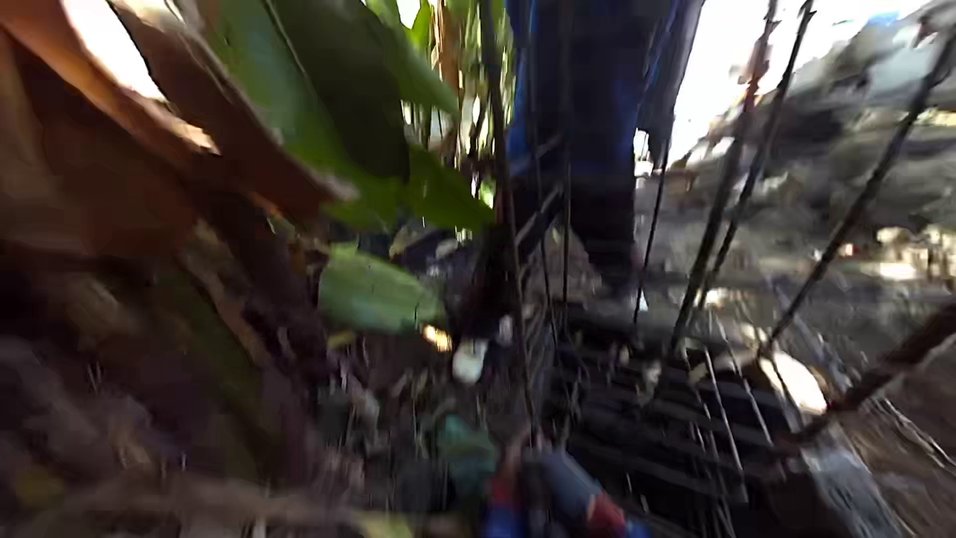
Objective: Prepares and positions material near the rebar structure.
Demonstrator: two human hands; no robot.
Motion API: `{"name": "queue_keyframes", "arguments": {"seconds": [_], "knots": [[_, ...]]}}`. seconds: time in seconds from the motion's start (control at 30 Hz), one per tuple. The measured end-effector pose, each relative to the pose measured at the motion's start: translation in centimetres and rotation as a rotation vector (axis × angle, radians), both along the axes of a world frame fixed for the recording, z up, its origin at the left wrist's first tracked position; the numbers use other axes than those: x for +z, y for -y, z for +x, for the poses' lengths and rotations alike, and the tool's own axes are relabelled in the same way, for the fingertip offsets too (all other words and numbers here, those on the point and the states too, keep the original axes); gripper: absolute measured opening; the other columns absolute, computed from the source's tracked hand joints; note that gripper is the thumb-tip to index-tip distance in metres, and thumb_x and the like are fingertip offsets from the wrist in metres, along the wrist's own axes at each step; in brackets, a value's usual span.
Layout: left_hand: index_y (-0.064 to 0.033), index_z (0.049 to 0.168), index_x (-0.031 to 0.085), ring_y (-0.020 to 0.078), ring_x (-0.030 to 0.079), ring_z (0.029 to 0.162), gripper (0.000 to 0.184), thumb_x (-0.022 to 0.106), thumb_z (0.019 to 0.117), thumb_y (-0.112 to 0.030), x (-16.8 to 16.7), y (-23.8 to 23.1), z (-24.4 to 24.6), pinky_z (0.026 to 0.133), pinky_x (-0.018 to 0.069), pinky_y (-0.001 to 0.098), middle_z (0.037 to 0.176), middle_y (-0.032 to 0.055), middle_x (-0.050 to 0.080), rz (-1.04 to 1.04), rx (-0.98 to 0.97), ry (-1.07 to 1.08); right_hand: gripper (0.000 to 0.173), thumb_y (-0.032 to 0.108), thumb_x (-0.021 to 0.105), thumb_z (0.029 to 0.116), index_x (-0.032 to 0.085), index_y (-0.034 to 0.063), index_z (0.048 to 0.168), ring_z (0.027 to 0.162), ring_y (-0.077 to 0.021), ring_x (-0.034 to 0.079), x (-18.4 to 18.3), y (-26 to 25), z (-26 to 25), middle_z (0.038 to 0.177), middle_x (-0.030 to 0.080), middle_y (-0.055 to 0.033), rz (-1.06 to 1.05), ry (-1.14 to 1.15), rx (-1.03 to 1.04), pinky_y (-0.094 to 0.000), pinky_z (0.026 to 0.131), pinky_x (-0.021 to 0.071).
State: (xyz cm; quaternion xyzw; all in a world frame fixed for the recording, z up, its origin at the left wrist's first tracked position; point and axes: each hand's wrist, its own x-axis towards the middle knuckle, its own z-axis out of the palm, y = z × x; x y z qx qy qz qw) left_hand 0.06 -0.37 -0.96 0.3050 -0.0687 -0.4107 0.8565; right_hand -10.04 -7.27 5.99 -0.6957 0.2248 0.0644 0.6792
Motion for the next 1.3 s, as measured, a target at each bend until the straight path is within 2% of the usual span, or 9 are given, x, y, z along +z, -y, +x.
{"name": "queue_keyframes", "arguments": {"seconds": [0.23,0.5,0.63,0.77,0.9,1.0,1.1,1.17,1.3], "knots": [[0.0006,0.1,0.066,0.0157,0.065,0.069,0.02,0.053,0.1058,-0.015,-1.8,-0.6,1.5,0.064,0.058,0.0316,0.081,0.009,0.068,0.243,0.065,-0.072,0.028,0.034,0.058,0.1012,0.068,0.008,0.101,0.05,-0.0118,0.051,2.9,2.3,1.0,0.064,0.055,0.0009,0.285,-0.189,-0.145,-0.0312,0.048,0.0474],[0.0031,0.101,0.068,0.0157,0.061,0.062,0.014,0.061,0.1011,-0.009,-0.3,-1.9,2.2,0.066,0.0575,0.034,0.076,0.008,0.066,0.328,0.02,0.056,0.047,0.049,0.044,0.1035,0.073,0.0127,0.109,0.106,-0.0318,0.069,5.1,4.3,2.3,0.108,0.073,-0.0136,-0.795,-0.366,0.178,-0.0598,0.092,0.0532],[0.0022,0.1,0.074,0.0147,0.061,0.065,0.016,0.07,0.0958,-0.013,2.7,-2.4,3.1,0.069,0.0555,0.0325,0.078,0.0078,0.069,0.726,-0.046,0.498,0.058,0.055,0.035,0.1058,0.072,0.0108,0.108,0.106,-0.0304,0.07,1.4,3.1,0.8,0.108,0.073,-0.0136,-0.692,-0.368,0.076,-0.0574,0.093,0.0542],[-0.0037,0.103,0.076,0.0329,0.07,0.099,0.025,0.064,0.0987,-0.025,9.2,-0.6,1.5,0.093,0.0549,0.0545,0.102,0.0179,0.073,1.463,-0.256,1.151,0.052,0.052,0.043,0.1061,0.069,0.0083,0.097,0.062,-0.0192,0.064,-1.8,-0.6,1.7,0.074,0.065,-0.0063,0.01,-0.352,-0.236,-0.0414,0.06,0.0575],[0.0024,0.117,0.069,0.0474,0.065,0.112,0.035,0.054,0.1053,-0.027,11.6,-0.3,-0.8,0.097,0.0503,0.0658,0.117,0.029,0.068,1.608,-0.315,1.369,0.056,0.048,0.036,0.1099,0.069,0.0051,0.122,0.107,-0.034,0.069,1.5,0.3,0.1,0.114,0.071,-0.0198,-0.309,-0.262,0.037,-0.0575,0.094,0.0529],[0.0023,0.118,0.07,0.0462,0.066,0.109,0.039,0.06,0.1042,-0.032,8.7,-1.3,-0.2,0.095,0.0491,0.0689,0.115,0.0287,0.069,1.403,-0.175,1.082,0.052,0.044,0.034,0.1121,0.061,0.0062,0.136,0.121,-0.0409,0.063,8.6,3.4,-4.6,0.128,0.066,-0.0238,-0.528,-0.423,0.265,-0.064,0.101,0.0476],[-0.0002,0.116,0.062,0.0238,0.068,0.091,0.024,0.059,0.1006,-0.018,6.1,-0.1,-0.4,0.083,0.0593,0.0458,0.104,0.0132,0.067,0.996,0.055,0.368,0.034,0.032,0.047,0.1087,0.069,0.0152,0.129,0.102,-0.0402,0.069,9.4,6.8,-5.9,0.111,0.071,-0.0201,-0.807,-0.274,0.448,-0.0631,0.081,0.0549],[-0.0082,0.11,0.055,0.0221,0.066,0.088,0.016,0.049,0.1015,-0.02,5.5,0.4,-0.8,0.081,0.0582,0.045,0.1,0.0076,0.063,0.747,0.122,0.033,0.054,0.047,0.037,0.1111,0.067,0.0046,0.124,0.118,-0.039,0.063,10.1,6.0,-4.7,0.123,0.067,-0.0217,-0.555,-0.475,0.354,-0.0635,0.1,0.0471],[-0.0088,0.103,0.061,0.0239,0.071,0.089,0.025,0.046,0.1069,-0.028,4.5,0.0,-2.1,0.085,0.0598,0.0457,0.094,0.0081,0.07,0.53,0.072,-0.003,0.071,0.062,0.03,0.1072,0.071,0.004,0.112,0.085,-0.0253,0.072,1.4,2.7,-4.7,0.095,0.073,-0.0139,-0.009,-0.282,-0.026,-0.0492,0.08,0.0595]]}}
